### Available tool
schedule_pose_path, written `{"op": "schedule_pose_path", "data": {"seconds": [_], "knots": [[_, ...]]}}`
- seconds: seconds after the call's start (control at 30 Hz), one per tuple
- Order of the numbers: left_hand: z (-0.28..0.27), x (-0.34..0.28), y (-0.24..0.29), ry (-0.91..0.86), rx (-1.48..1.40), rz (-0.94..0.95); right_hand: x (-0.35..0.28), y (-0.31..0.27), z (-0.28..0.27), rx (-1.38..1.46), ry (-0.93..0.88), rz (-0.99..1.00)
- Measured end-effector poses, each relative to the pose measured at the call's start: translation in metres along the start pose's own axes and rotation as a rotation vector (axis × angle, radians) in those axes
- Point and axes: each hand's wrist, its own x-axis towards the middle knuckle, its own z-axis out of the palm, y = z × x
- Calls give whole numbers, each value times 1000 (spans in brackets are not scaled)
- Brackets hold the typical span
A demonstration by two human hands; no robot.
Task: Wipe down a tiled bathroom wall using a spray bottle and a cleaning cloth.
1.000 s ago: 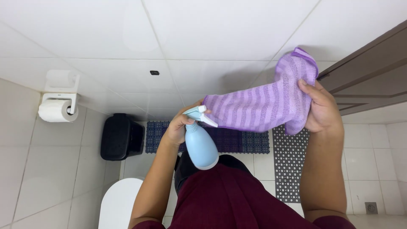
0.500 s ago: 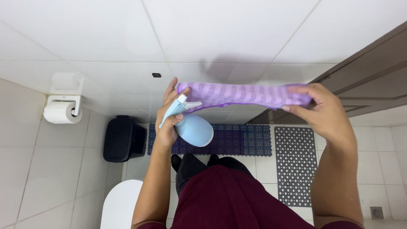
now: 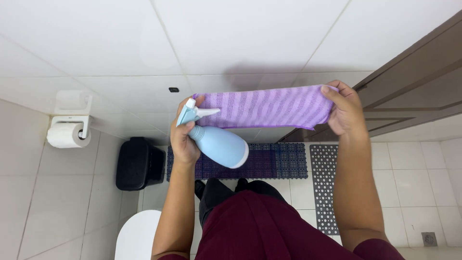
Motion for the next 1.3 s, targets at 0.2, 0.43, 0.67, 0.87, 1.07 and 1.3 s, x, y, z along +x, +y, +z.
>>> {"op": "schedule_pose_path", "data": {"seconds": [0.2,0.43,0.67,0.87,1.07,1.3], "knots": [[35,-20,-17,-132,589,162,-18,46,63,-40,372,81],[58,-48,-42,-314,575,23,-71,76,151,309,25,-7],[58,-55,-34,-372,667,196,-68,64,153,263,-136,26],[58,-55,-29,-342,701,206,-68,124,127,245,-149,53],[57,-54,-28,-372,760,261,-73,94,136,67,-364,4],[56,-50,-26,-407,759,226,-74,81,130,-135,-510,-128]]}}
